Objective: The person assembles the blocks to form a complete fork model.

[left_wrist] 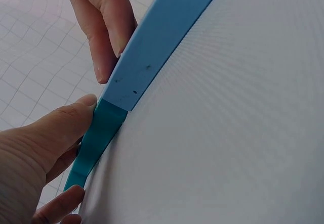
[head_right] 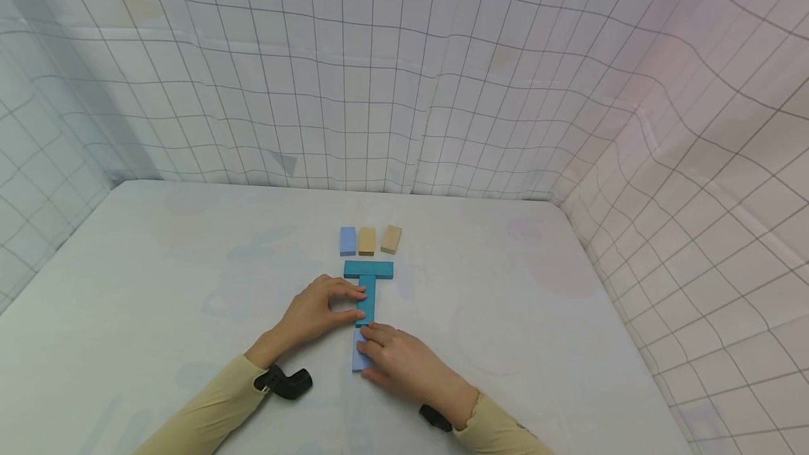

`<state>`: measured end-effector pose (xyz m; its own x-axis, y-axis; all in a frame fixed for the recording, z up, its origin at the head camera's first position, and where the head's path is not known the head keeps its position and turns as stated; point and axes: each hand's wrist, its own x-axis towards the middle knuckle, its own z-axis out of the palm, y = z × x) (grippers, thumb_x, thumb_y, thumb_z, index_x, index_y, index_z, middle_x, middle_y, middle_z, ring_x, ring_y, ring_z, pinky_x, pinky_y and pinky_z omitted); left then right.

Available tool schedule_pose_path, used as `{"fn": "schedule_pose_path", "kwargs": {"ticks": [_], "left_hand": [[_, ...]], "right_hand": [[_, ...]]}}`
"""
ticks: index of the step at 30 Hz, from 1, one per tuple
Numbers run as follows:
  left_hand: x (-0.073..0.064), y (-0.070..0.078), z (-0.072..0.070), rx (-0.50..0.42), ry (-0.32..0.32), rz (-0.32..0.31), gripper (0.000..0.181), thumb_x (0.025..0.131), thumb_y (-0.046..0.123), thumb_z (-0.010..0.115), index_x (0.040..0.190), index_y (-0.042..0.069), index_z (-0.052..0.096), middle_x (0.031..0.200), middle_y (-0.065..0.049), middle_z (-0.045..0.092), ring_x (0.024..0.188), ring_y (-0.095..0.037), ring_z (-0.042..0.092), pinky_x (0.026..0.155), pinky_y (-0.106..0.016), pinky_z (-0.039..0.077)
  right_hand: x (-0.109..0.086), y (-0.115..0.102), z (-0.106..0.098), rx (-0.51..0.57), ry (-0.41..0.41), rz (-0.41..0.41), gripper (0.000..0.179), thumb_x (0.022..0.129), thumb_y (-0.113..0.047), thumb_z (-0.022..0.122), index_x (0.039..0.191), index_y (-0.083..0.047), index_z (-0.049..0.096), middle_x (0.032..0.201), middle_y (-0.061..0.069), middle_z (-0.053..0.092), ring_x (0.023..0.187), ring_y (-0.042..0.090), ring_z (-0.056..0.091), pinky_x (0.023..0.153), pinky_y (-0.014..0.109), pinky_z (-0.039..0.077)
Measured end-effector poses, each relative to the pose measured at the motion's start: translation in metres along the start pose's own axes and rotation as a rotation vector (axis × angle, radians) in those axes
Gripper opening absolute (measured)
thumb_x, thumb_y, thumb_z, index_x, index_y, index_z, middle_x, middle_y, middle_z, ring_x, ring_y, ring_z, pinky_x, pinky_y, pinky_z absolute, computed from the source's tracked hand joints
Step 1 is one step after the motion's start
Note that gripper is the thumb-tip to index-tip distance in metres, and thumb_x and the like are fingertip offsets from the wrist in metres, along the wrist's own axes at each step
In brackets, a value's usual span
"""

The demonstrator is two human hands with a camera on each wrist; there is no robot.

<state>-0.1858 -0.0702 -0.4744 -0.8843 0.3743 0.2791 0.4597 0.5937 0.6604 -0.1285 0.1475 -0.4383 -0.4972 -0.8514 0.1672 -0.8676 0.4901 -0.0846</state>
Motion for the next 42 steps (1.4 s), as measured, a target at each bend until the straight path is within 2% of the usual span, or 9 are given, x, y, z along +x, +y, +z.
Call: {"fn": "schedule_pose_path", "kwargs": {"ticks": [12,30,38,42], "left_hand": [[0.0001,-0.0003,0.0007,-0.009,0.001,-0.004,0.031,0.077,0.04,0.078,0.104,0.026,0.075,0.114,0.018,0.063,0.107,-0.01,0.052,0.082,-0.038,0.048],[0.0001,-0.0013,0.0008,-0.014,0.006,0.0,0.031,0.076,0.039,0.079,0.103,0.025,0.075,0.113,0.016,0.064,0.11,-0.012,0.052,0.083,-0.039,0.048],[0.0002,-0.0006,0.0006,-0.011,-0.007,-0.004,0.032,0.077,0.04,0.078,0.104,0.024,0.075,0.114,0.016,0.064,0.108,-0.012,0.052,0.082,-0.038,0.048],[0.0002,0.0001,0.0005,-0.01,-0.009,-0.008,0.031,0.077,0.04,0.078,0.104,0.024,0.075,0.114,0.016,0.064,0.109,-0.012,0.051,0.082,-0.038,0.048]], "right_hand": [[0.0012,0.0015,0.0023,-0.041,0.018,0.009,0.037,0.087,-0.029,0.071,0.115,-0.004,0.066,0.126,0.013,0.058,0.12,0.025,0.052,0.098,0.03,0.041],[0.0023,0.0002,0.0028,-0.04,0.031,0.017,0.038,0.088,-0.03,0.071,0.116,-0.005,0.065,0.127,0.012,0.057,0.12,0.024,0.051,0.099,0.03,0.04],[0.0016,0.0007,0.0052,-0.001,0.048,0.039,0.036,0.086,-0.029,0.072,0.114,-0.007,0.064,0.125,0.013,0.056,0.118,0.024,0.052,0.096,0.032,0.043],[0.0009,0.0016,0.0047,-0.015,0.043,0.044,0.037,0.086,-0.031,0.071,0.115,-0.009,0.064,0.126,0.012,0.057,0.117,0.023,0.053,0.096,0.033,0.044]]}}
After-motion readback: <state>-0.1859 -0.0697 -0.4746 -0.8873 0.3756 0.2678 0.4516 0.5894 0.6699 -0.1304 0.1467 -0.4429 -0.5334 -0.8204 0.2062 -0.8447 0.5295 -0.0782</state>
